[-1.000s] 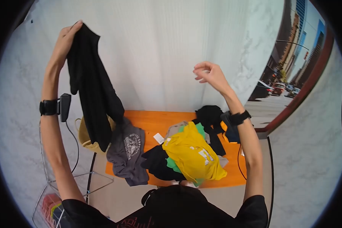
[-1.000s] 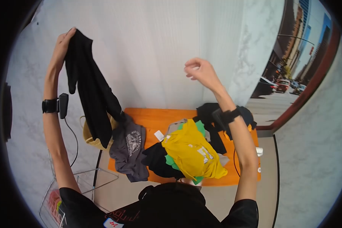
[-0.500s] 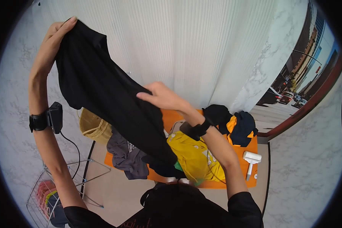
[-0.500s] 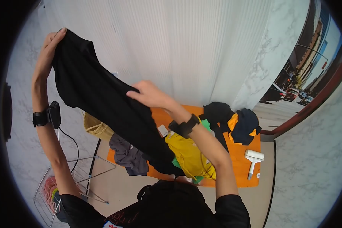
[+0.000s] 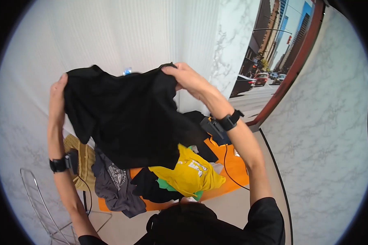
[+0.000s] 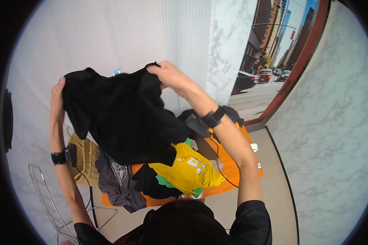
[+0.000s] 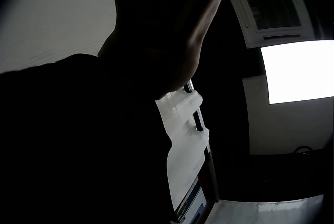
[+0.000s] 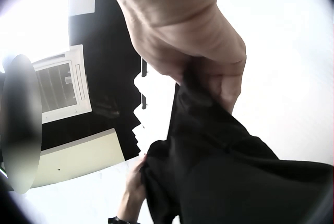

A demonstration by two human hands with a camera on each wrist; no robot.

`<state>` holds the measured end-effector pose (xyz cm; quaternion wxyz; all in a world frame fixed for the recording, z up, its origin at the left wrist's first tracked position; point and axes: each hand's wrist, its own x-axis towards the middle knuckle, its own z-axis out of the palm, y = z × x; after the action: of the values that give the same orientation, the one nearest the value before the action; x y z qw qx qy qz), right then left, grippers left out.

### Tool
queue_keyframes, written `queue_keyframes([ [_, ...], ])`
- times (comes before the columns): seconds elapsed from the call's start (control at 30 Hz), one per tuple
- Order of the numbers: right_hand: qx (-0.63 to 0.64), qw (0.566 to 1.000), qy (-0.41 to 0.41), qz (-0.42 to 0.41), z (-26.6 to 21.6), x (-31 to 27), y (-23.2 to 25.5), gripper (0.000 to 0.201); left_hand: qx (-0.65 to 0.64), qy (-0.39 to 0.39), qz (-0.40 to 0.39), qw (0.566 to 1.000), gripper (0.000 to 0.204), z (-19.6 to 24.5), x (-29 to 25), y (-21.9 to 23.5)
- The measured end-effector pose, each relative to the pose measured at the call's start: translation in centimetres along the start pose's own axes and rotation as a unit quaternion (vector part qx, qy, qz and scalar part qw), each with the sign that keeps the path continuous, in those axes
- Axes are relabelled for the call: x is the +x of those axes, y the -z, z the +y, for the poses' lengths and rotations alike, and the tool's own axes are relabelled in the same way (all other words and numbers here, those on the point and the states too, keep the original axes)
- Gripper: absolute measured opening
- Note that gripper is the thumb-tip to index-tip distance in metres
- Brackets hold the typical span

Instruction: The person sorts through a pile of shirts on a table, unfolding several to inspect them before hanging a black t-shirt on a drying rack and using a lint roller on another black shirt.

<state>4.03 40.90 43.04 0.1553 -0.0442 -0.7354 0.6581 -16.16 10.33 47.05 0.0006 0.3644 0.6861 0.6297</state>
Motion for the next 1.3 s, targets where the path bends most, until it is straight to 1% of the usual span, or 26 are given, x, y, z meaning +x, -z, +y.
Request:
queue_keyframes([
  [0.03, 0.010, 1.000, 0.012, 0.017, 0.8, -0.8, -0.3, 0.032, -0.012, -0.020, -0.001, 1.000, 0.049, 0.8, -1.4, -4.0],
  [0.07, 0.020, 0.999, 0.023, 0.035, 1.7, -1.5, -0.7, 0.033, -0.011, -0.024, -0.047, 0.999, 0.047, -0.3, -2.1, -6.8],
  [0.1, 0.063, 0.996, 0.004, 0.061, 2.2, -2.8, -1.5, 0.033, 0.121, -0.075, -0.026, 0.989, 0.044, -3.5, -2.6, -9.9],
  [0.13, 0.107, 0.990, -0.016, 0.087, 2.6, -4.3, -2.2, 0.033, 0.246, -0.130, -0.079, 0.957, 0.040, -2.6, -5.3, -14.5],
  [0.17, 0.195, 0.979, -0.007, 0.054, 3.0, -5.4, -2.2, 0.036, 0.149, -0.108, -0.144, 0.972, 0.039, -0.8, -6.8, -18.6],
  [0.2, 0.193, 0.979, -0.014, 0.059, 3.4, -5.8, -1.4, 0.036, 0.052, -0.083, -0.206, 0.974, 0.039, 0.5, -7.8, -21.5],
  [0.27, 0.180, 0.973, -0.034, 0.141, 3.7, -6.5, -0.1, 0.036, -0.021, -0.125, -0.232, 0.964, 0.040, -0.9, -8.1, -24.4],
  [0.3, 0.227, 0.971, -0.002, 0.070, 6.2, -5.9, 2.4, 0.035, -0.067, -0.109, -0.272, 0.954, 0.041, -1.5, -8.2, -26.2],
  [0.33, 0.132, 0.979, 0.025, 0.152, 6.1, -6.3, 3.3, 0.027, -0.108, -0.083, -0.314, 0.940, 0.041, -2.5, -8.3, -27.4],
  [0.4, 0.148, 0.949, 0.110, 0.254, 6.5, -6.0, 5.4, 0.021, -0.146, -0.049, -0.354, 0.922, 0.041, -3.9, -8.5, -29.1],
  [0.47, 0.104, 0.942, 0.129, 0.292, 6.9, -6.0, 9.4, 0.014, -0.141, -0.092, -0.421, 0.891, 0.042, -4.7, -10.0, -29.5],
  [0.5, 0.078, 0.939, 0.156, 0.295, 7.0, -6.0, 11.2, 0.013, -0.132, -0.044, -0.430, 0.892, 0.039, -5.4, -11.2, -28.8],
  [0.57, 0.053, 0.938, 0.171, 0.296, 7.1, -5.8, 14.0, 0.013, -0.118, 0.004, -0.362, 0.925, 0.034, -8.4, -14.1, -27.5],
  [0.63, -0.008, 0.935, 0.161, 0.316, 9.5, -5.3, 17.0, 0.018, -0.126, 0.108, -0.306, 0.937, 0.032, -13.6, -17.8, -25.2],
  [0.7, -0.089, 0.925, 0.126, 0.348, 13.5, -4.7, 20.5, 0.030, -0.110, 0.249, -0.212, 0.939, 0.030, -21.3, -26.0, -19.9],
  [0.73, -0.156, 0.906, 0.103, 0.380, 17.9, -4.7, 23.0, 0.037, -0.098, 0.294, -0.173, 0.935, 0.030, -21.7, -28.4, -18.1],
  [0.8, -0.341, 0.834, 0.132, 0.414, 23.5, -5.9, 24.1, 0.046, -0.062, 0.363, -0.093, 0.925, 0.028, -22.8, -33.9, -14.7],
  [0.87, -0.411, 0.820, -0.030, 0.398, 29.5, -7.6, 23.5, 0.047, -0.031, 0.420, -0.034, 0.907, 0.031, -23.3, -38.7, -11.8],
  [0.9, -0.495, 0.790, -0.088, 0.350, 36.0, -8.4, 24.8, 0.054, -0.024, 0.429, -0.005, 0.903, 0.031, -23.5, -40.5, -10.6],
  [0.93, -0.534, 0.792, -0.124, 0.267, 40.2, -9.8, 25.0, 0.072, -0.020, 0.449, 0.020, 0.893, 0.031, -23.7, -42.4, -9.7],
  [0.97, -0.562, 0.780, -0.135, 0.238, 45.7, -11.6, 24.8, 0.078, -0.017, 0.468, 0.051, 0.882, 0.030, -23.7, -44.4, -9.1],
  [1.0, -0.570, 0.763, -0.231, 0.200, 46.3, -12.9, 22.8, 0.088, -0.011, 0.477, 0.071, 0.876, 0.031, -23.4, -45.5, -8.5],
  [1.03, -0.570, 0.760, -0.266, 0.163, 46.6, -14.1, 21.5, 0.097, -0.022, 0.480, 0.102, 0.871, 0.030, -23.0, -46.3, -8.2],
  [1.17, -0.611, 0.730, -0.263, 0.155, 50.7, -16.1, 21.5, 0.093, -0.015, 0.480, 0.177, 0.859, 0.030, -21.6, -48.0, -6.7],
  [1.2, -0.617, 0.722, -0.274, 0.152, 48.4, -15.7, 20.6, 0.089, -0.001, 0.478, 0.180, 0.860, 0.029, -21.7, -48.2, -5.9],
  [1.3, -0.623, 0.728, -0.197, 0.207, 45.2, -16.0, 19.2, 0.082, 0.037, 0.441, 0.212, 0.871, 0.026, -25.0, -48.7, -3.3],
])
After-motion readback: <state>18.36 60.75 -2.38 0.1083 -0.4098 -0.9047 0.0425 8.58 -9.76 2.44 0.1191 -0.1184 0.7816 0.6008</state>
